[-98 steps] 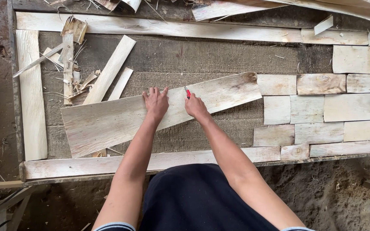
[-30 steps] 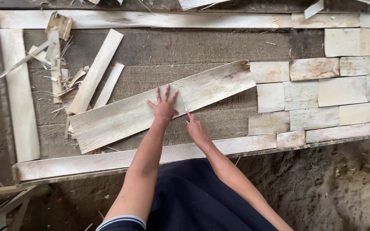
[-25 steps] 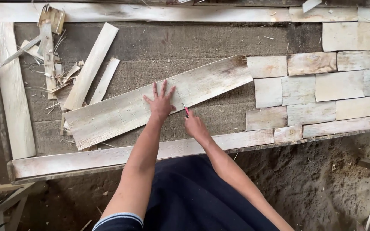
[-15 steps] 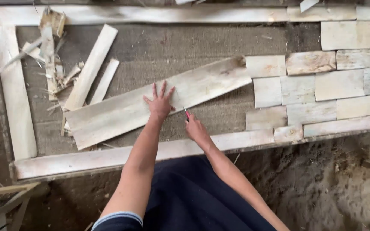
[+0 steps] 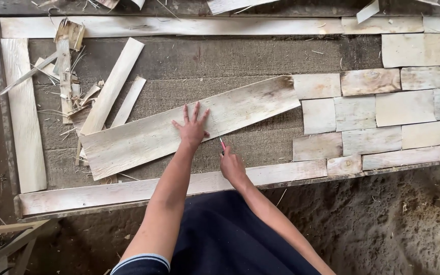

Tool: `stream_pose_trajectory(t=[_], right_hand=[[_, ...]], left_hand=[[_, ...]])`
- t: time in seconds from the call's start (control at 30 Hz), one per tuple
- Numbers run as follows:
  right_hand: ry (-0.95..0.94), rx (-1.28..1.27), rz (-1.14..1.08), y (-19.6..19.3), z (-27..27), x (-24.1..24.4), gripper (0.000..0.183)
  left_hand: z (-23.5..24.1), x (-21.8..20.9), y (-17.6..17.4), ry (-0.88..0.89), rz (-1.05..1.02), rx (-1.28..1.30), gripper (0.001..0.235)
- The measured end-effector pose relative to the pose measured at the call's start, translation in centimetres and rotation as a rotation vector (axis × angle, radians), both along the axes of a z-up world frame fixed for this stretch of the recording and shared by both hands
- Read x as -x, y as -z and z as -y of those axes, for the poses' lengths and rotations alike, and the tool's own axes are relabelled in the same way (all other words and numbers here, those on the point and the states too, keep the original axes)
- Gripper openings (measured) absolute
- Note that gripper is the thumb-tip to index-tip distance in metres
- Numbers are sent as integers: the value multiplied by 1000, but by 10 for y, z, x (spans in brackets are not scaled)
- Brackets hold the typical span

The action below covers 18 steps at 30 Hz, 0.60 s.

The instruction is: Trimming thin wood veneer sheets with a utility knife and placing them to create a tiled pattern on a board.

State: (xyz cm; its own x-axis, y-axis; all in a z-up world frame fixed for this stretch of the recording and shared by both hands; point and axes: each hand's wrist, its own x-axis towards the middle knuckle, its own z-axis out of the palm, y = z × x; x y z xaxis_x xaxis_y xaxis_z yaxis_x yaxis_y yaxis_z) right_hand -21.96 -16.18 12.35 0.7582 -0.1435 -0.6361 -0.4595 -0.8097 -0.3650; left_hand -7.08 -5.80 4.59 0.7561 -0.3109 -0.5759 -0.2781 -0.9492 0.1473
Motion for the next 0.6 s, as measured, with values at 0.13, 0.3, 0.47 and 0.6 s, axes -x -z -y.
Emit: stream_pose_trajectory(t=[0.13,0.3,0.47,0.6], right_hand=[[79,-45,-65,11,13,3,38],[196,-180,-17,47,31,16,41],[373,-247,-41,81,52,30,37],[834,-328,-22,169,77,37,19]], left_hand=[[0,0,-25,-20,1,18,97],[-3,-11,-13,27,98,29,123],[-4,-28,18,-5,232,151,115],[-9,-49,75,-70,408,288,26]])
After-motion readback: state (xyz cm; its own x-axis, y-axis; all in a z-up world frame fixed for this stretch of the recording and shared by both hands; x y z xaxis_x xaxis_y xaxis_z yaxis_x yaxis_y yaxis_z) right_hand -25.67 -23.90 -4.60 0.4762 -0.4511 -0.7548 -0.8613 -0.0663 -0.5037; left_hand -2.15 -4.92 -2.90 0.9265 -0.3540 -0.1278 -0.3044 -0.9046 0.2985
